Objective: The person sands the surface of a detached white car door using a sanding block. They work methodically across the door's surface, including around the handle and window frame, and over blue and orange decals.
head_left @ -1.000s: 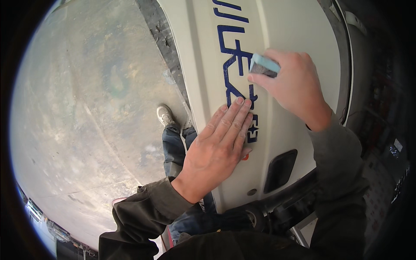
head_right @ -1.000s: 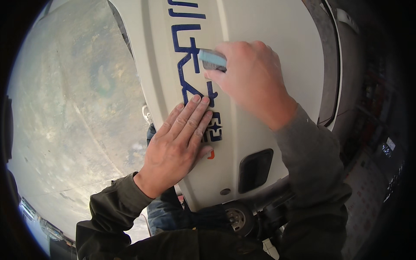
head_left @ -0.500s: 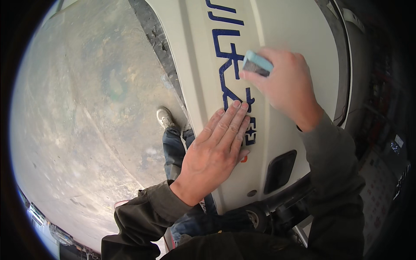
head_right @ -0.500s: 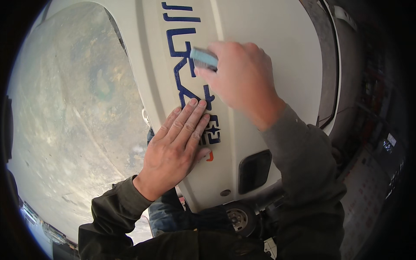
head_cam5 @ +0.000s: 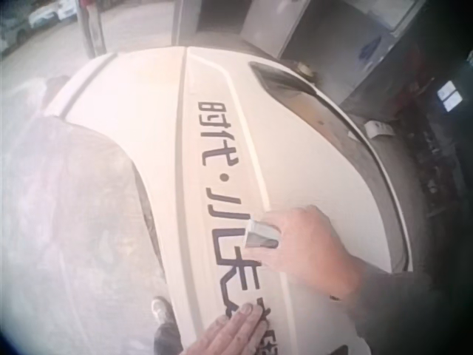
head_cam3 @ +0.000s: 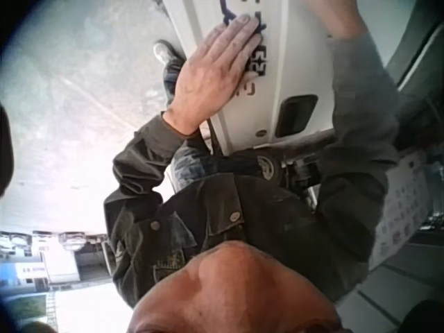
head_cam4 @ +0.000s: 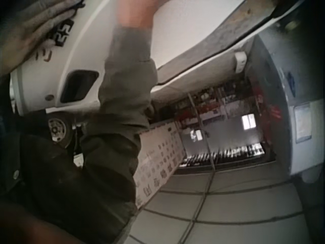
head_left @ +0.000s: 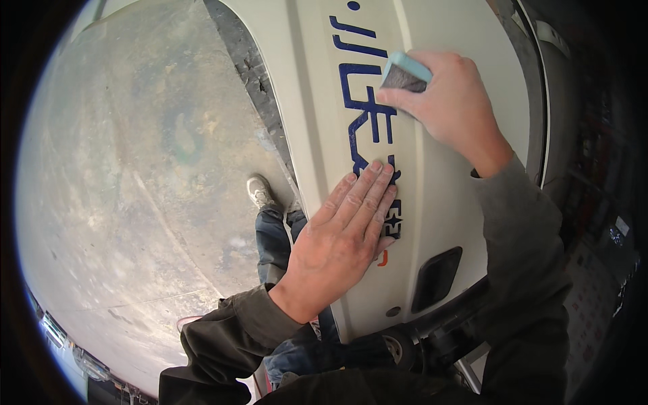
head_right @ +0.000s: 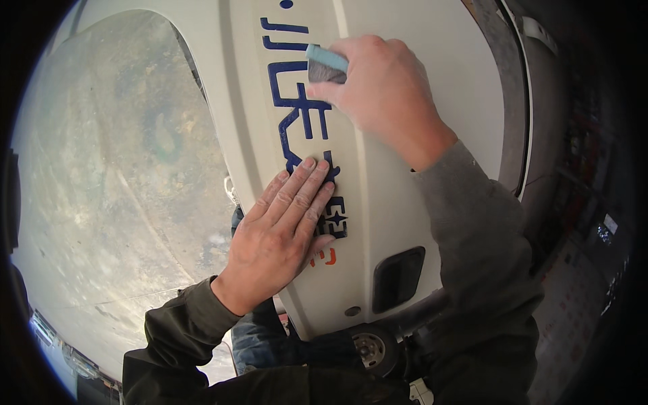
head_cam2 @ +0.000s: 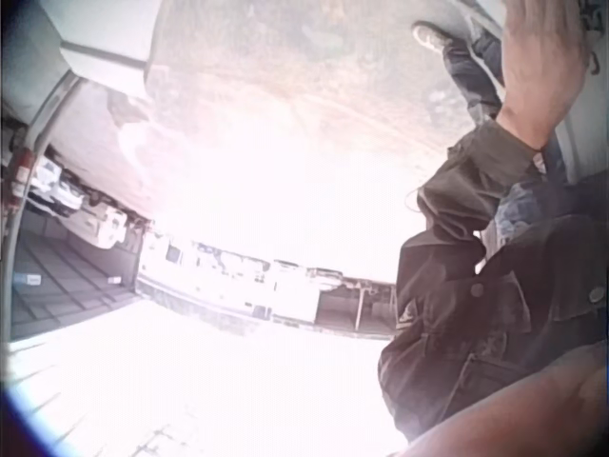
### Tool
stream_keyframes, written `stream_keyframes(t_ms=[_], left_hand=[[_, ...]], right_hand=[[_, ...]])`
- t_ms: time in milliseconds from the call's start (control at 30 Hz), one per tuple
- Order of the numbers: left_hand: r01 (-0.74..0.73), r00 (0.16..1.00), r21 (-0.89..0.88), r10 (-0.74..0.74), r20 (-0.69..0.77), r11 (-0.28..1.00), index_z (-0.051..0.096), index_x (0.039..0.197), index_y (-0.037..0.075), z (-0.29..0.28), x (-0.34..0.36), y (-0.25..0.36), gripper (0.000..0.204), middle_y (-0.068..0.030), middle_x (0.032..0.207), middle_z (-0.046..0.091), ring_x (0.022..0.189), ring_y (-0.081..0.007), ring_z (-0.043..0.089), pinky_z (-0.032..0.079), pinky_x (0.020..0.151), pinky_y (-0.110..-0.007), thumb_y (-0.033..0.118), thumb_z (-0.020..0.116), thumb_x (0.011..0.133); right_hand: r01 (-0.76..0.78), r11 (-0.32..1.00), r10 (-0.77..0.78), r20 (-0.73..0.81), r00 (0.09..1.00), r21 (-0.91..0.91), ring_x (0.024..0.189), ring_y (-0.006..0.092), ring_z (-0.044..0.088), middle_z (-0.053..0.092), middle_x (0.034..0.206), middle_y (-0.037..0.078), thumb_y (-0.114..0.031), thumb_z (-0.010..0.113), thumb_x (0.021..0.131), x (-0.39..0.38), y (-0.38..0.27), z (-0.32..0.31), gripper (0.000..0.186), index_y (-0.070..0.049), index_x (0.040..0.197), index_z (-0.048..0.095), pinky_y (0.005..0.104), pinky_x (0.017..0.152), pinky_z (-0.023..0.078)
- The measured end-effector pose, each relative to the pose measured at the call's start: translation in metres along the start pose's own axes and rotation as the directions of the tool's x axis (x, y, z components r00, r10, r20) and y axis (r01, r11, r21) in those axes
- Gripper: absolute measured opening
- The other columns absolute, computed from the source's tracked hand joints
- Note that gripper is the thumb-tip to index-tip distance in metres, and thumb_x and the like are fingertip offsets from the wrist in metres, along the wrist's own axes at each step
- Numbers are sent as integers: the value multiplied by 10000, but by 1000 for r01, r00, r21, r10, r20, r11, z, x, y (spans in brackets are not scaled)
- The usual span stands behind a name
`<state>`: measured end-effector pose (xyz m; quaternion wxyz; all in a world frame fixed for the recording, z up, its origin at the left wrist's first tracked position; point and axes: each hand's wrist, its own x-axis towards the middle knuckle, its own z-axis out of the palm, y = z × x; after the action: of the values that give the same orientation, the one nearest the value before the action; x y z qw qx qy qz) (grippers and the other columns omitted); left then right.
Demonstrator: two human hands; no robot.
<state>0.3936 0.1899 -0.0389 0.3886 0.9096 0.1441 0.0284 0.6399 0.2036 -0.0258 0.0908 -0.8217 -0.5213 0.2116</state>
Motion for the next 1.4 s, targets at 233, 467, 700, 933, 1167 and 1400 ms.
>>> stream_keyframes(t_ms=[233,467,700,933,1167,1400], left_hand=[[-13,1000,-21,13,-4,1000,564,1507,-12,-2,0,-1,712,-162,1649,471,1556,-317,420,364,1275,-468,299,766,899],[-18,1000,-18,17,-13,1000,566,1505,-16,1,0,-3,715,-168,1648,471,1553,-318,424,374,1269,-468,290,768,891],[-16,1000,-20,16,-13,1000,566,1503,-20,0,-1,-3,710,-170,1649,469,1556,-316,420,376,1266,-467,279,763,890],[-29,999,-26,28,-22,999,574,1495,-23,0,-1,-5,708,-171,1642,478,1554,-317,422,381,1263,-467,279,761,883],[-32,999,-23,32,-15,999,587,1477,-32,-1,0,-5,693,-174,1639,481,1553,-321,423,392,1253,-469,276,762,881],[-45,999,-42,44,-29,998,603,1457,-33,-2,0,-7,675,-177,1631,490,1549,-316,432,388,1260,-463,270,767,877]], right_hand=[[86,996,-84,-84,993,24,661,275,711,754,786,152,-266,902,809,9,0,2,337,5,947,757,365,688,561],[211,977,-213,-53,976,-34,656,307,700,739,771,160,-257,899,803,28,-15,6,319,-8,941,755,389,667,551],[277,951,-271,62,961,-137,675,369,679,720,768,180,-256,891,792,26,-24,-1,303,-24,943,766,422,683,547],[255,944,-232,128,964,-208,707,374,692,718,758,162,-247,878,797,25,-31,-7,278,-30,923,758,420,693,546],[263,944,-257,55,965,-199,714,363,699,737,799,171,-249,878,805,28,-17,-7,284,-36,956,766,415,712,559],[149,979,-158,-59,986,-138,715,306,719,752,840,144,-276,892,821,36,8,-26,332,-37,1019,772,375,720,568]])
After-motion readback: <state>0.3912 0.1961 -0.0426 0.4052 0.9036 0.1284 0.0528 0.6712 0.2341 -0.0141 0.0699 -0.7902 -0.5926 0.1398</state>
